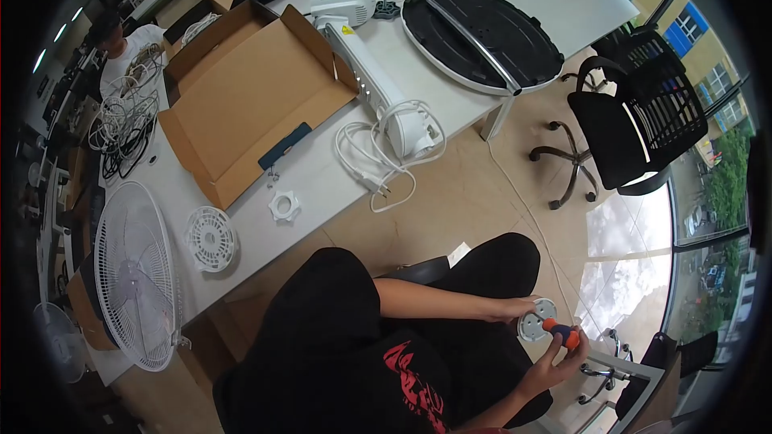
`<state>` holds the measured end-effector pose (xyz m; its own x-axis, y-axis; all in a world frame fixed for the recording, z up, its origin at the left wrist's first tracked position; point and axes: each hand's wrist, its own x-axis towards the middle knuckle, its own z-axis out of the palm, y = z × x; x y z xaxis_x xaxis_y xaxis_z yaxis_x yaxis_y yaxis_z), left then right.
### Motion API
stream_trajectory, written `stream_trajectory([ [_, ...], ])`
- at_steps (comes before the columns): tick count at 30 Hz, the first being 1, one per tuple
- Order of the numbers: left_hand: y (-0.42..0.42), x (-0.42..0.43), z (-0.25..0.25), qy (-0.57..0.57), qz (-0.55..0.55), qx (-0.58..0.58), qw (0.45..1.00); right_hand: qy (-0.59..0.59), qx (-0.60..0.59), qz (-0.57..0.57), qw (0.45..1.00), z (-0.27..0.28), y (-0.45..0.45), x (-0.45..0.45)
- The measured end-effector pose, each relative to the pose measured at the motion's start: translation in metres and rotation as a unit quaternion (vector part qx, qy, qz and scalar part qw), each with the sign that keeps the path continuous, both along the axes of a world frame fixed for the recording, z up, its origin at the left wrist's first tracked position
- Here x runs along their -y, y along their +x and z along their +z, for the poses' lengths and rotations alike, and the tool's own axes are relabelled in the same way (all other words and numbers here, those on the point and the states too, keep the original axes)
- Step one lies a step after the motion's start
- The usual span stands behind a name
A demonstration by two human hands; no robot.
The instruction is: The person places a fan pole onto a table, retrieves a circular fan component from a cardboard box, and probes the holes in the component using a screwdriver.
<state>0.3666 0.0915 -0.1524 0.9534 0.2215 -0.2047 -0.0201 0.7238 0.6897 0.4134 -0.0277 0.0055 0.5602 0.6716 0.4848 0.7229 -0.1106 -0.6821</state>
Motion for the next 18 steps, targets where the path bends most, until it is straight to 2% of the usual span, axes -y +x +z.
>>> stream_trajectory([
  [10, 0.014, 0.003, -0.016, 0.01, 0.007, 0.024, 1.0, -0.059, 0.021, -0.091, 0.994, -0.003, 0.0, -0.01],
  [13, 0.009, 0.004, -0.008, -0.01, 0.02, 0.026, 0.999, 0.022, -0.014, -0.076, 0.997, -0.005, -0.002, -0.009],
  [15, 0.002, 0.0, 0.001, -0.016, 0.008, 0.013, 1.0, 0.103, 0.029, -0.053, 0.993, 0.02, -0.015, -0.014],
  [17, 0.01, 0.003, -0.012, -0.021, 0.023, 0.026, 0.999, 0.189, 0.082, -0.026, 0.978, 0.046, -0.028, -0.023],
  [18, 0.015, 0.006, -0.019, -0.022, 0.028, 0.033, 0.999, 0.166, 0.076, 0.061, 0.981, 0.052, -0.034, -0.026],
])
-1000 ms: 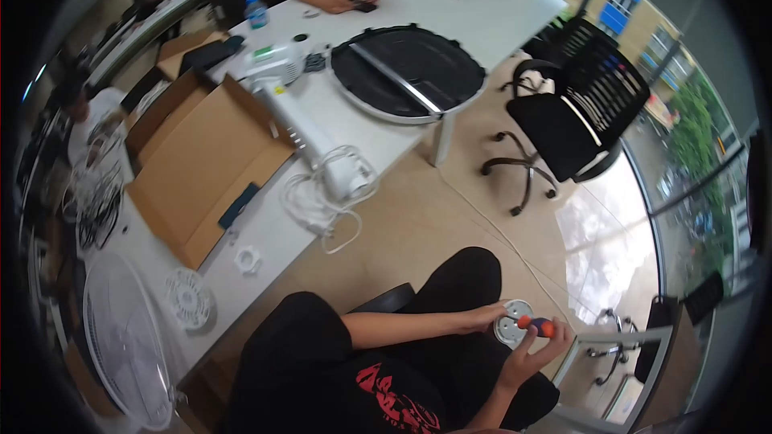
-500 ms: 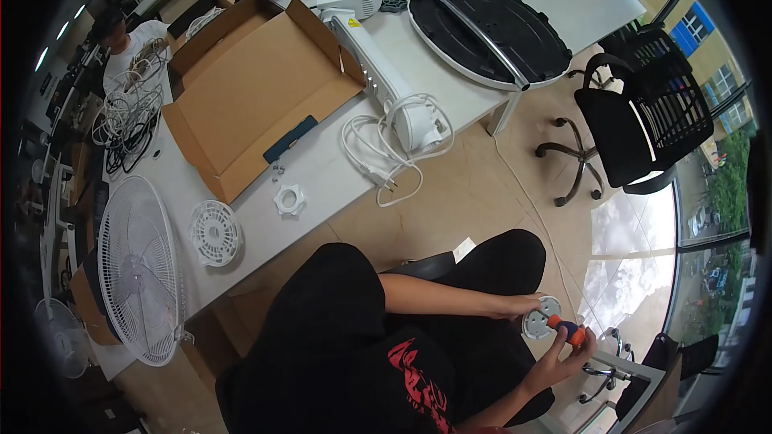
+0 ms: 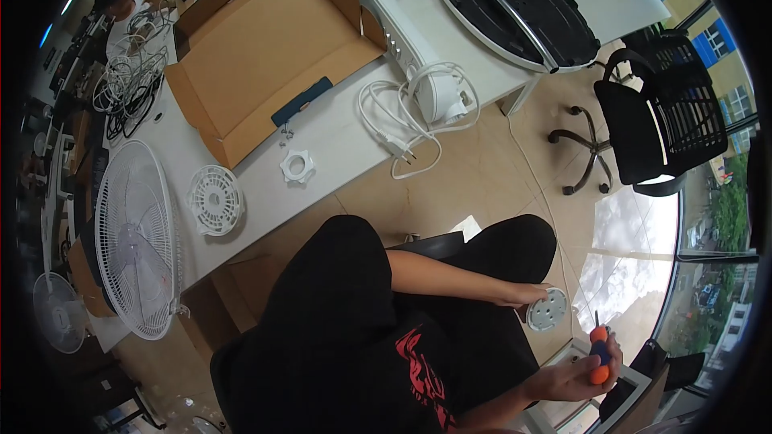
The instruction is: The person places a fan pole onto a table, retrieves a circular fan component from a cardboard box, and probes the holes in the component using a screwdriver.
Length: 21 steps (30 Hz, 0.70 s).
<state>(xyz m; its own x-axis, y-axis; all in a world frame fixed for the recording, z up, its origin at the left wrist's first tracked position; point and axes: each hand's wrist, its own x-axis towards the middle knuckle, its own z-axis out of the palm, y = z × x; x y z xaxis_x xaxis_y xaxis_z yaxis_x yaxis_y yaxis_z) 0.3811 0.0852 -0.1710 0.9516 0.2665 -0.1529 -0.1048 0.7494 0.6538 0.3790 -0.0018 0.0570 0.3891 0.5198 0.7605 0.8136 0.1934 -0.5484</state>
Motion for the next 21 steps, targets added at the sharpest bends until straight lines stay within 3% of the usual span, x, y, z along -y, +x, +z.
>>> stream_trajectory([
  [2, -0.016, -0.011, 0.03, 0.006, -0.031, -0.017, 0.999, -0.103, 0.037, 0.158, 0.981, 0.013, -0.022, -0.015],
  [4, -0.023, -0.007, 0.034, 0.017, -0.029, -0.012, 0.999, -0.301, 0.092, 0.284, 0.906, 0.029, -0.069, -0.051],
  [6, -0.024, -0.005, 0.028, 0.031, -0.023, -0.007, 0.999, -0.323, 0.152, 0.413, 0.838, -0.001, -0.11, -0.089],
  [8, -0.024, -0.004, 0.025, 0.044, -0.014, 0.001, 0.999, -0.345, 0.2, 0.426, 0.812, -0.025, -0.148, -0.11],
  [10, -0.023, -0.005, 0.024, 0.059, -0.007, 0.008, 0.998, -0.288, 0.205, 0.5, 0.791, -0.035, -0.178, -0.132],
  [13, -0.021, -0.008, 0.025, 0.078, -0.005, 0.019, 0.997, -0.247, 0.265, 0.521, 0.773, -0.044, -0.22, -0.157],
  [17, -0.025, -0.014, 0.033, 0.1, -0.001, 0.035, 0.994, -0.223, 0.267, 0.504, 0.79, -0.097, -0.248, -0.172],
  [21, -0.031, -0.016, 0.037, 0.107, 0.016, 0.044, 0.993, -0.176, 0.258, 0.478, 0.821, -0.113, -0.248, -0.173],
])
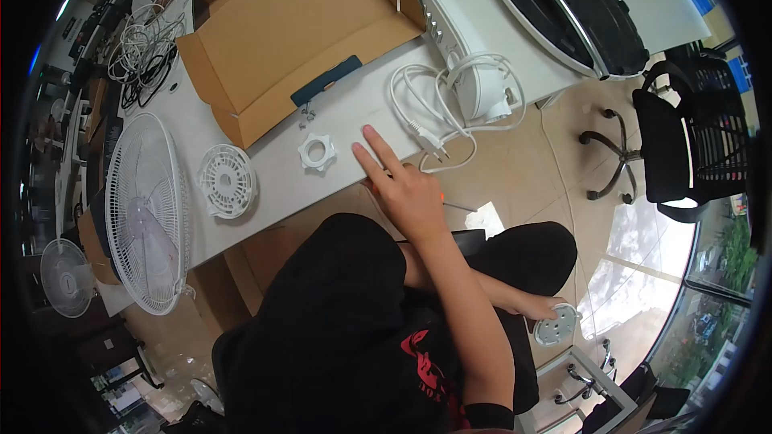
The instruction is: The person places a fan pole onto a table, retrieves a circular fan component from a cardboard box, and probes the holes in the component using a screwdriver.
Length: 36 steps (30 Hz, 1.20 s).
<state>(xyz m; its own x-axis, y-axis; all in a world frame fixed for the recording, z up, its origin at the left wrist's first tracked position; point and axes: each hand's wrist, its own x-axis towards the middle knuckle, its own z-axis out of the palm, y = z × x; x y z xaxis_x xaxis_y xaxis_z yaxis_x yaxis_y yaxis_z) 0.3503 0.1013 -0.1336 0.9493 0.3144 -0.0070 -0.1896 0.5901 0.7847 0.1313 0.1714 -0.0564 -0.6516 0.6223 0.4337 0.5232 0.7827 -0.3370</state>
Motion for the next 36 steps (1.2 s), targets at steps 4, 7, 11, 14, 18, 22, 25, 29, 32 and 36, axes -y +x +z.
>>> stream_trajectory([
  [4, -0.003, -0.001, 0.001, 0.011, 0.017, 0.0, 1.0, 0.022, -0.011, -0.026, 0.999, -0.005, -0.002, -0.001],
  [7, -0.013, -0.003, -0.002, 0.018, 0.04, -0.006, 0.999, 0.031, -0.007, -0.036, 0.999, -0.004, -0.002, -0.001],
  [11, -0.03, -0.005, -0.011, 0.035, 0.077, -0.018, 0.996, 0.022, -0.018, -0.037, 0.999, 0.0, -0.002, -0.001],
  [14, -0.039, -0.008, -0.015, 0.055, 0.114, -0.025, 0.992, 0.0, -0.016, -0.037, 0.999, 0.004, 0.001, -0.001],
  [18, -0.076, -0.015, -0.006, 0.024, 0.153, -0.039, 0.987, -0.02, -0.035, -0.022, 0.999, 0.006, -0.001, 0.002],
  [22, -0.09, -0.022, -0.05, 0.025, 0.227, 0.021, 0.973, -0.039, -0.031, -0.023, 0.998, 0.015, -0.006, 0.007],
  [25, -0.111, -0.024, -0.063, 0.012, 0.285, 0.012, 0.958, -0.057, 0.026, -0.045, 0.997, 0.033, -0.01, 0.016],
  [29, -0.169, -0.013, -0.042, -0.03, 0.328, -0.04, 0.943, -0.068, 0.088, -0.062, 0.992, 0.053, -0.015, 0.022],
  [32, -0.206, -0.001, -0.038, 0.055, 0.388, -0.033, 0.92, -0.069, 0.076, -0.046, 0.994, 0.052, -0.016, 0.017],
  [36, -0.255, 0.01, 0.015, 0.009, 0.39, -0.117, 0.913, -0.075, 0.056, -0.017, 0.995, 0.057, -0.014, 0.014],
])
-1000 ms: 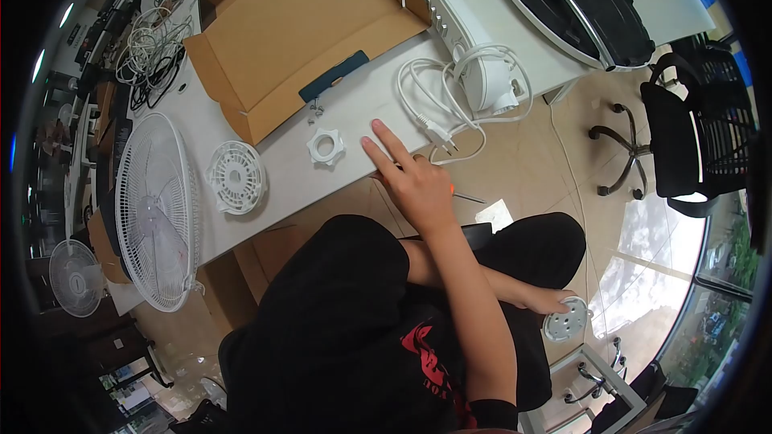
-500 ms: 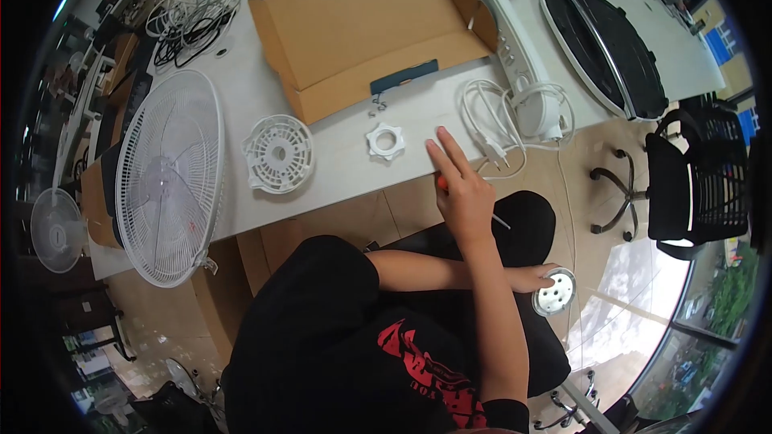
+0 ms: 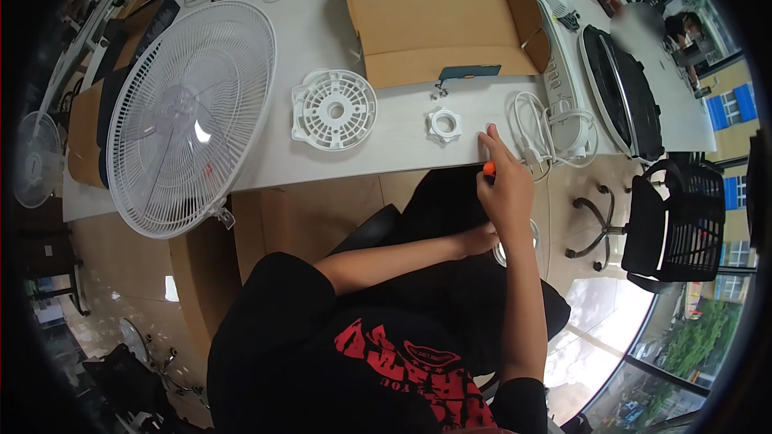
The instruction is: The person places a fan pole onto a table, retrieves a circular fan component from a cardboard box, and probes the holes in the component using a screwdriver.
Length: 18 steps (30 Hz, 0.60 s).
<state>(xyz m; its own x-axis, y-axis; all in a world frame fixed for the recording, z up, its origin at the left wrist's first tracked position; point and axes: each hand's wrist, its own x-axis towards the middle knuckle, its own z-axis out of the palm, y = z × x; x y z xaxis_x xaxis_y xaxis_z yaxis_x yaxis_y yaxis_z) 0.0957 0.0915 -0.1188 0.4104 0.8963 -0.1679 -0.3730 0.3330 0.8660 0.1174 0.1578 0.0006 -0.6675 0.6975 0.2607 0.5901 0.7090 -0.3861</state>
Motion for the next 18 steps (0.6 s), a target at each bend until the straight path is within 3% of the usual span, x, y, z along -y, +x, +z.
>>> stream_trajectory([
  [2, -0.006, 0.006, -0.01, -0.043, 0.029, 0.006, 0.999, 0.02, -0.05, 0.033, 0.998, 0.001, 0.001, -0.007],
  [5, -0.02, 0.022, -0.015, -0.03, 0.101, 0.05, 0.993, -0.066, -0.105, -0.034, 0.992, 0.036, 0.005, -0.003],
  [6, -0.028, 0.026, -0.02, -0.014, 0.113, 0.029, 0.993, -0.091, -0.19, -0.026, 0.977, 0.047, 0.004, -0.002],
  [7, -0.034, 0.032, -0.019, -0.017, 0.125, 0.05, 0.991, -0.021, -0.233, -0.006, 0.972, 0.052, 0.005, -0.007],
  [9, -0.048, 0.043, -0.012, -0.049, 0.133, 0.069, 0.988, -0.054, -0.312, -0.014, 0.949, 0.084, -0.002, 0.004],
  [15, -0.074, 0.072, -0.008, -0.051, 0.205, 0.055, 0.976, 0.094, -0.323, -0.009, 0.942, 0.104, -0.022, 0.001],
  [18, -0.086, 0.088, -0.004, -0.055, 0.239, 0.052, 0.968, 0.052, -0.353, 0.003, 0.934, 0.103, -0.047, -0.002],
])
